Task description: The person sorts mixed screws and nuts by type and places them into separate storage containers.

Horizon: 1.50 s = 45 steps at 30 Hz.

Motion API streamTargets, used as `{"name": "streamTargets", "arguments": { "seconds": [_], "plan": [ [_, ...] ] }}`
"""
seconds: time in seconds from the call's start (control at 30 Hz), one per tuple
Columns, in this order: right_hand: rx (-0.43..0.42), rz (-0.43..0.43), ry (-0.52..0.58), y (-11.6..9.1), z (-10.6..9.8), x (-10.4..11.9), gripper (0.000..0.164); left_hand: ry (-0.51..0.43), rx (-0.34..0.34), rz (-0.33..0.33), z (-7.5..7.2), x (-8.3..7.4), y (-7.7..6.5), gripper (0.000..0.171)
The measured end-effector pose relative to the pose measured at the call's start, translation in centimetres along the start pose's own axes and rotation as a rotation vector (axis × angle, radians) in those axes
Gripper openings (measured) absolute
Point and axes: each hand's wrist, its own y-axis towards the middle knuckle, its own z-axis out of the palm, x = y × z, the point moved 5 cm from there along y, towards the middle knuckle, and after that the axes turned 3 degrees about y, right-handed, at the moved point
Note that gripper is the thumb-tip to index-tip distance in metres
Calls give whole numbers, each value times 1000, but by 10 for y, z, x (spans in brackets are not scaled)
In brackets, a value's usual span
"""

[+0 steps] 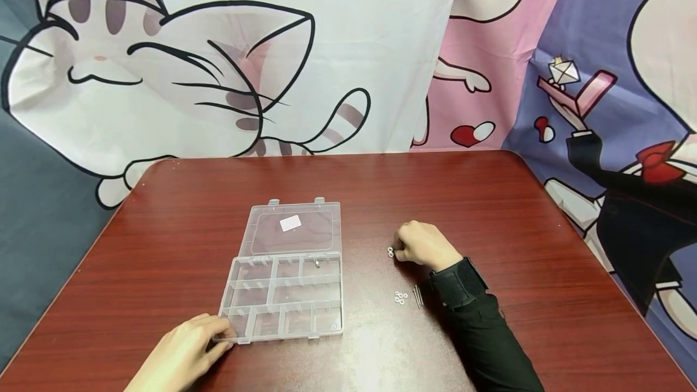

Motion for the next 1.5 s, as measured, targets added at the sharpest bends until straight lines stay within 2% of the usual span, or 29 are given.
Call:
{"name": "streamTargets", "arguments": {
  "seconds": [0.33, 0.67, 1.2, 1.5],
  "plan": [
    [-19, -4, -25, 6, -5, 4, 8, -2, 14, -3, -3, 0, 0, 32],
    [-41, -27, -76, 25, -14, 20, 11, 9, 6, 0, 0, 1, 0, 32],
    [-105, -147, -102, 47, -21, 58, 7, -24, -14, 21, -2, -2, 0, 34],
    [-116, -238, -99, 57, -22, 87, 13, -24, -9, 14, -1, -1, 0, 33]
  ]
}}
